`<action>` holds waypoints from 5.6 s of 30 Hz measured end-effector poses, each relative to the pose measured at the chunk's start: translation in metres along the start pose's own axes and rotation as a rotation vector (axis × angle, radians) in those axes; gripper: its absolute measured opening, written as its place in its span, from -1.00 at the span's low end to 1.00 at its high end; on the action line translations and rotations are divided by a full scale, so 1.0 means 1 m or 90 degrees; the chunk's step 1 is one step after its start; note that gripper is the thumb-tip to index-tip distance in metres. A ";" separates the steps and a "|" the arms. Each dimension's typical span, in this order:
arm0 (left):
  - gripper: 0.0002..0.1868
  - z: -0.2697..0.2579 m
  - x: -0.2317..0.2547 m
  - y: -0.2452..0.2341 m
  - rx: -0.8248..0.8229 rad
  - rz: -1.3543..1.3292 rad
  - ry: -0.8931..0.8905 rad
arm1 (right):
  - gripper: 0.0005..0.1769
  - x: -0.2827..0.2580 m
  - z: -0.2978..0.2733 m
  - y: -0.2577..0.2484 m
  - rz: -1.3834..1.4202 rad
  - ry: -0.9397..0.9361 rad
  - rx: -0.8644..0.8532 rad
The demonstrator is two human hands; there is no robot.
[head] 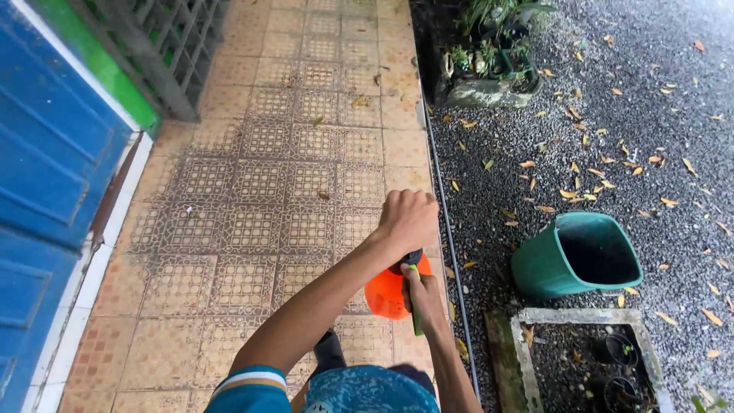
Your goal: Using a manual pressure sprayer to water a variety of potted plants in an outdoor setting.
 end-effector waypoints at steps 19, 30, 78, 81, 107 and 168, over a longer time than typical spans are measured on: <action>-0.68 0.238 -0.120 0.097 0.000 0.010 -0.041 | -0.44 -0.040 0.263 -0.003 0.028 0.073 -0.029; -0.81 0.398 -0.117 0.013 0.020 -0.085 0.051 | -0.31 -0.096 0.423 -0.036 -0.042 -0.074 -0.004; -0.68 1.075 -0.275 0.228 -0.190 -0.058 0.174 | -0.39 -0.242 1.080 -0.113 0.074 0.035 0.215; -0.62 1.111 -0.288 0.249 -0.165 -0.101 0.191 | -0.38 -0.249 1.118 -0.112 0.075 0.058 0.265; -0.20 1.373 -0.360 0.347 -0.504 -0.676 -0.020 | -0.37 -0.202 1.380 -0.171 0.223 0.152 0.438; -0.47 1.481 -0.413 0.447 -0.825 -0.691 -0.009 | -0.33 -0.137 1.547 -0.108 0.381 0.272 0.669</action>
Point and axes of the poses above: each hand's wrist, its own z-axis towards the middle knuckle, its own y-axis out of the palm, x = y × z, the point moved 9 cm from there along z, towards the middle knuckle, and after that the axes turned 10 degrees about -y, right-handed, at the moved point
